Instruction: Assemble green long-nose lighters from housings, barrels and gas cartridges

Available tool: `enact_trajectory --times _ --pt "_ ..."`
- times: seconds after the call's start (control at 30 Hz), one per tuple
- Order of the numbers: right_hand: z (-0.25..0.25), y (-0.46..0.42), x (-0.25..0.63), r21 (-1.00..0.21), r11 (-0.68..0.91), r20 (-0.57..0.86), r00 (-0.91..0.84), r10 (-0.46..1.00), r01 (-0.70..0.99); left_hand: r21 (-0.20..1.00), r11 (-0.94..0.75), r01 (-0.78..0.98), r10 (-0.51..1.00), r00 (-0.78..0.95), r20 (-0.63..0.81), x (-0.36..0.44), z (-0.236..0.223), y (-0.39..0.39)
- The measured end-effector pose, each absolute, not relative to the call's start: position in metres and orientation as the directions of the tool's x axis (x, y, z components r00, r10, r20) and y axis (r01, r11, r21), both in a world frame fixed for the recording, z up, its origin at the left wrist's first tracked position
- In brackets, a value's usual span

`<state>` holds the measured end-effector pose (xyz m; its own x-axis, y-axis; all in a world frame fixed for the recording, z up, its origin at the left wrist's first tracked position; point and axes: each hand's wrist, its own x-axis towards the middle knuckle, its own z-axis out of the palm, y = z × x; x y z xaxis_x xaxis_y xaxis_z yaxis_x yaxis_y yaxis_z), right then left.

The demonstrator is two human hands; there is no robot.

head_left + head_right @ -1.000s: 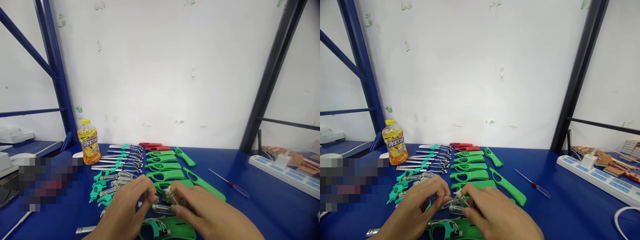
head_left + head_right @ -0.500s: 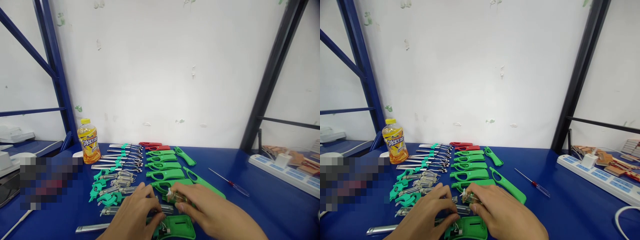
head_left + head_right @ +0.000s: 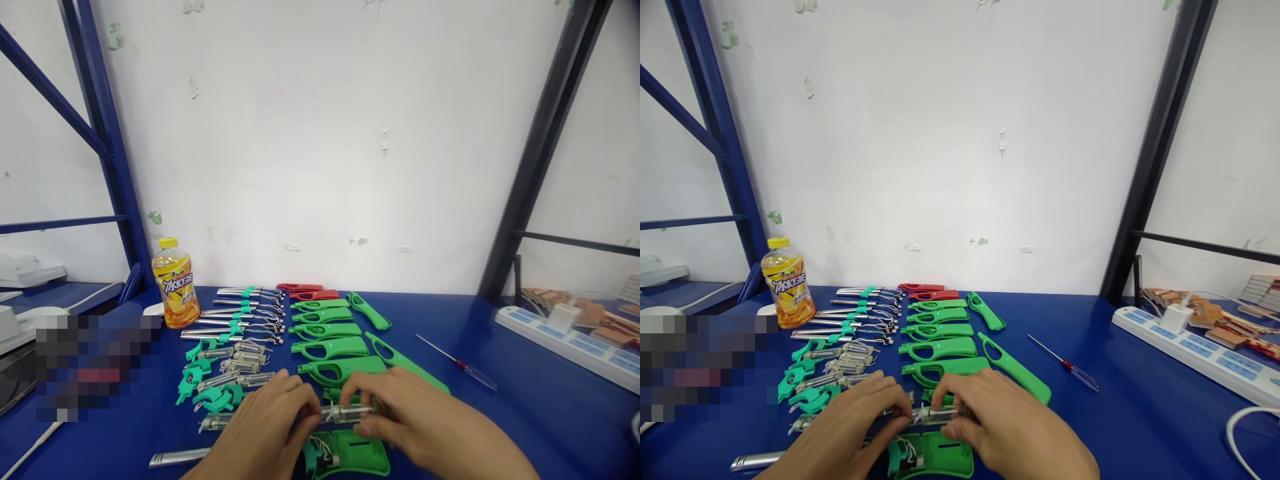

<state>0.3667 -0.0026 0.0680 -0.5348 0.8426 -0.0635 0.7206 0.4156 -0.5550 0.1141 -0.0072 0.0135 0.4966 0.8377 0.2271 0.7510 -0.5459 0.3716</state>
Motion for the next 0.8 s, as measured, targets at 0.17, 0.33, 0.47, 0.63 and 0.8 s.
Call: enact_trajectory --times 0.17,0.33,0.47,0.63,0.8 --pt "0.066 -0.002 0.367 -0.557 0.428 -0.047 -0.541 0.840 0.712 0.387 -0.547 0.743 0.837 0.490 0.242 0.111 0.017 -0.008" --pt "0.065 -0.002 0.366 -0.552 0.442 -0.039 -0.551 0.833 0.707 0.393 -0.556 0.733 0.831 0.494 0.254 0.110 0.022 -0.009" --pt "0.066 -0.003 0.365 -0.549 0.451 -0.030 -0.556 0.831 0.704 0.386 -0.567 0.727 0.823 0.506 0.257 0.111 0.024 -0.011" --pt "0.069 -0.003 0.364 -0.539 0.460 -0.028 -0.561 0.827 0.705 0.376 -0.582 0.721 0.813 0.521 0.260 0.111 0.023 -0.011" --pt "0.069 -0.002 0.365 -0.548 0.466 -0.015 -0.565 0.825 0.695 0.362 -0.596 0.717 0.803 0.533 0.268 0.110 0.022 -0.012"
